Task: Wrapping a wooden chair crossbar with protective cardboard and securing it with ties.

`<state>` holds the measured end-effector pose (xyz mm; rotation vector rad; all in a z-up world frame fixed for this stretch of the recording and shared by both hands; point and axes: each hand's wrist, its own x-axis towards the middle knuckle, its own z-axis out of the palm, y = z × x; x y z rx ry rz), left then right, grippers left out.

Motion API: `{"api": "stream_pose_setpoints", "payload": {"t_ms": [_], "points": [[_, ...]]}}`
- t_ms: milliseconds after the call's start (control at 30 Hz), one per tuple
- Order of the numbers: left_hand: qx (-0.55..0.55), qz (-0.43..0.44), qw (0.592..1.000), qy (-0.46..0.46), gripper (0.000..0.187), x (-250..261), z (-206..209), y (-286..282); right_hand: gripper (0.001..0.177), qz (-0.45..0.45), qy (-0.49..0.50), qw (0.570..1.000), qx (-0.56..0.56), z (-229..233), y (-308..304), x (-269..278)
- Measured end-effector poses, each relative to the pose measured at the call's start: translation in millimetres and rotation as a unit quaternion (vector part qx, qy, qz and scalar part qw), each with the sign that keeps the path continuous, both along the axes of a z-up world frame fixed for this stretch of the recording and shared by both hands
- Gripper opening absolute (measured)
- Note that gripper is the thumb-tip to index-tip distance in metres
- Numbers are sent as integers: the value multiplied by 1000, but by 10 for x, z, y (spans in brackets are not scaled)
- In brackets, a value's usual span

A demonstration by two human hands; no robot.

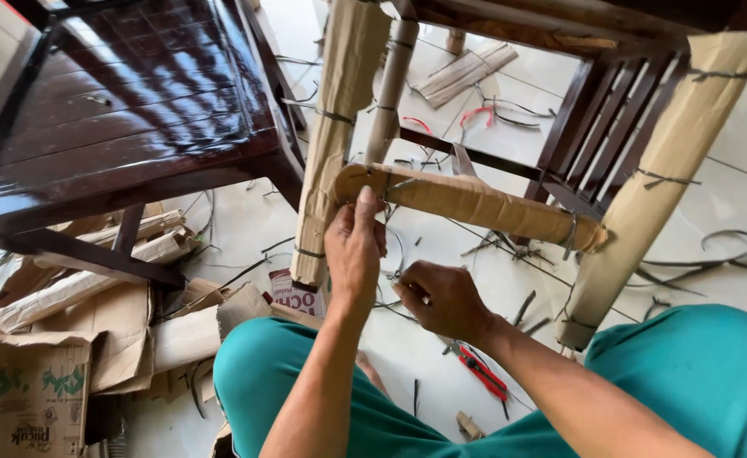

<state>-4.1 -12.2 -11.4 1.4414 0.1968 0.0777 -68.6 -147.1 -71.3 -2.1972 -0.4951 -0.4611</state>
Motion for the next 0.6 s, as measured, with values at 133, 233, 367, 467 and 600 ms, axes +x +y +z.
{"api": "stream_pose_setpoints", "payload": {"t_ms": [133, 233, 367, 467, 600], "points": [[63, 13, 996, 64, 55, 54, -11, -5, 13, -19, 75, 997, 10, -628, -223, -163], [86, -7, 990, 108, 64, 66, -76, 2, 18, -53, 315, 942, -98, -1265, -481, -309], [111, -25, 986, 119, 71, 93, 197, -71, 17, -118, 489, 842, -197, -2240, -809, -572], [108, -22, 986, 124, 70, 166, 259, -118, 28, -137, 530, 811, -207, -2620, -942, -678], [102, -6, 988, 120, 57, 230, 160, -143, 47, -129, 546, 788, -253, -2724, -963, -770]]}}
